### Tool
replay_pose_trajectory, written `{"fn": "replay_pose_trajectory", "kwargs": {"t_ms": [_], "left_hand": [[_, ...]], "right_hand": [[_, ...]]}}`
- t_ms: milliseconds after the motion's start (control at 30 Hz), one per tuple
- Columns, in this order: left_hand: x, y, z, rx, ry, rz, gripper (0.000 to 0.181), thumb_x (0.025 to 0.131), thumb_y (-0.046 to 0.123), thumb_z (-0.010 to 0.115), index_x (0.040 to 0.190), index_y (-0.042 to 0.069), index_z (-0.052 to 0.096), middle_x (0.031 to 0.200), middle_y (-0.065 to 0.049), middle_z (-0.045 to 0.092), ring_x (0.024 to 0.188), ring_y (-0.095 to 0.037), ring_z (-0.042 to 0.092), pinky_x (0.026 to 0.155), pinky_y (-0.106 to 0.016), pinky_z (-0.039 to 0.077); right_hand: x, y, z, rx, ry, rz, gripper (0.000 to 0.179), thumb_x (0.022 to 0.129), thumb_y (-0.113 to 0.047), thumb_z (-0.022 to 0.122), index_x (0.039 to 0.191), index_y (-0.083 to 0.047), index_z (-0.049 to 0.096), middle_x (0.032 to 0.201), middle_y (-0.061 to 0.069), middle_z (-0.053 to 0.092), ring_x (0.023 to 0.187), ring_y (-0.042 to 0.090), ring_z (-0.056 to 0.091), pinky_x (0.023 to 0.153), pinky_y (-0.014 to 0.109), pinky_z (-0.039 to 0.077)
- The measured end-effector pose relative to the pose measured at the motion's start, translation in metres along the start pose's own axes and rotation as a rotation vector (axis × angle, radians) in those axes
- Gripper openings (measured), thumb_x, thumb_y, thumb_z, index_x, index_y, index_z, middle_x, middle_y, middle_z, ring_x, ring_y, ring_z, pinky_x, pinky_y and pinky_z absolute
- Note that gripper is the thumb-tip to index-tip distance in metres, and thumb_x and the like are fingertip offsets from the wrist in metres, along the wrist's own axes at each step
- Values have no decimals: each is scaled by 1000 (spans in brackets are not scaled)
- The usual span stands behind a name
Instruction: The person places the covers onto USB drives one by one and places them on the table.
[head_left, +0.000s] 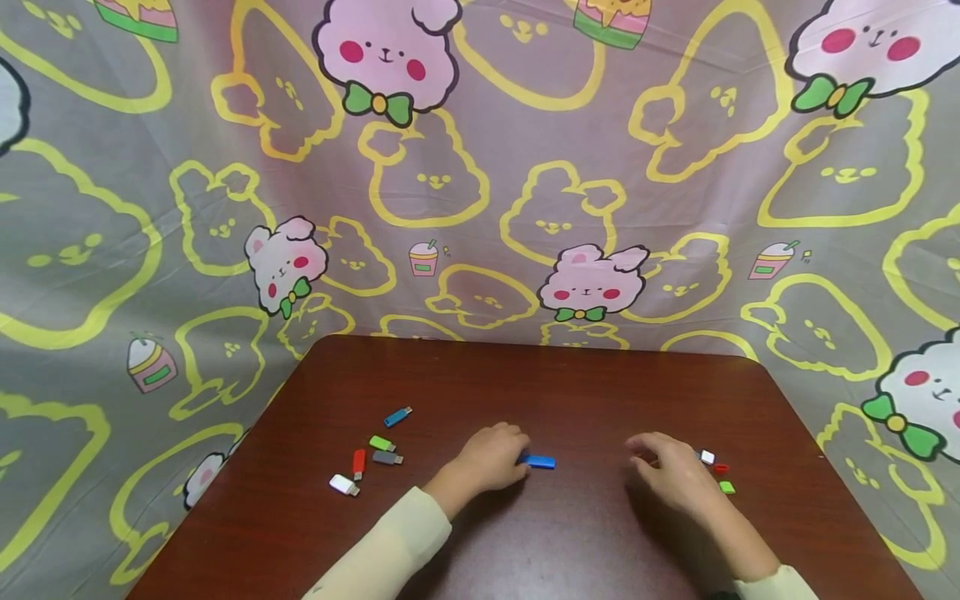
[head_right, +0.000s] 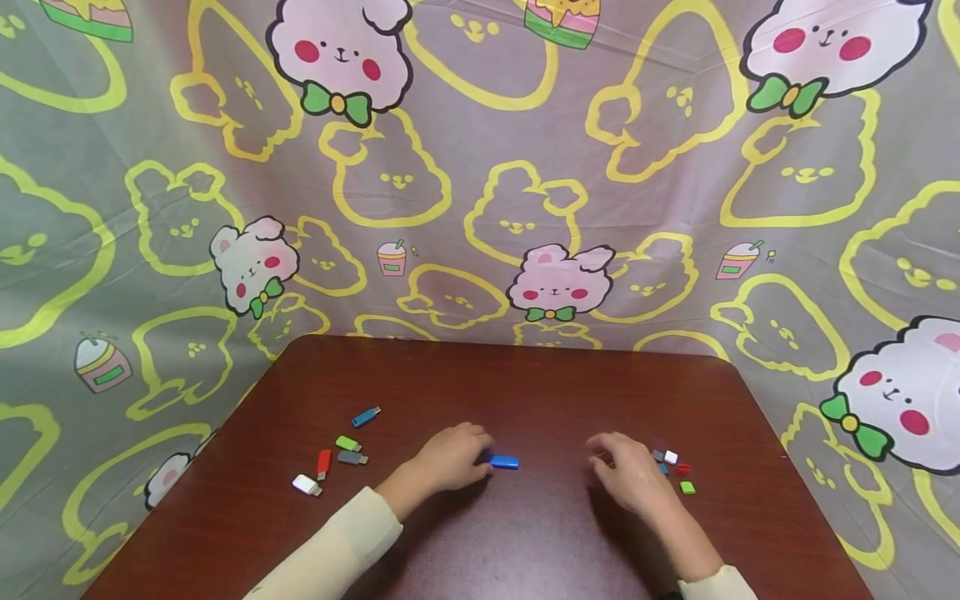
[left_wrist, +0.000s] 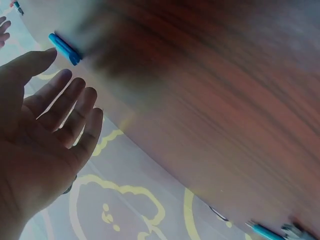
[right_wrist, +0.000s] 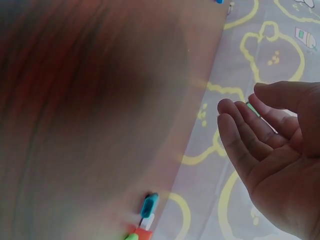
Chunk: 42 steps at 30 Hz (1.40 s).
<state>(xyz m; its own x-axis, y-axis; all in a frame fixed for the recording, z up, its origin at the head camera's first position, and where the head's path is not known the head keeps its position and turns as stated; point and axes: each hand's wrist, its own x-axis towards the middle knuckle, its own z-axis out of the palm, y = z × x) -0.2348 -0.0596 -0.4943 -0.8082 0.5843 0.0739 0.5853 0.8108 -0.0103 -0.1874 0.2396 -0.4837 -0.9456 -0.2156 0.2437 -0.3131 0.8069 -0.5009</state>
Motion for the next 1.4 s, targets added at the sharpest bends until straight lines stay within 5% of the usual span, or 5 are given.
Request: {"fn": "replay_pose_trajectory", "kwargs": {"t_ms": [1400], "left_hand": [[-69,-70,-17,-47,99,-80,27,86,29,78,107,13,73,99,0,68,96,-20,61,78,-38,53]], "right_hand": [[-29,40,-38,-59,72,52,25,87,-6,74,111,-6,71,107,10,72,90,28,70,74,39,55]]}}
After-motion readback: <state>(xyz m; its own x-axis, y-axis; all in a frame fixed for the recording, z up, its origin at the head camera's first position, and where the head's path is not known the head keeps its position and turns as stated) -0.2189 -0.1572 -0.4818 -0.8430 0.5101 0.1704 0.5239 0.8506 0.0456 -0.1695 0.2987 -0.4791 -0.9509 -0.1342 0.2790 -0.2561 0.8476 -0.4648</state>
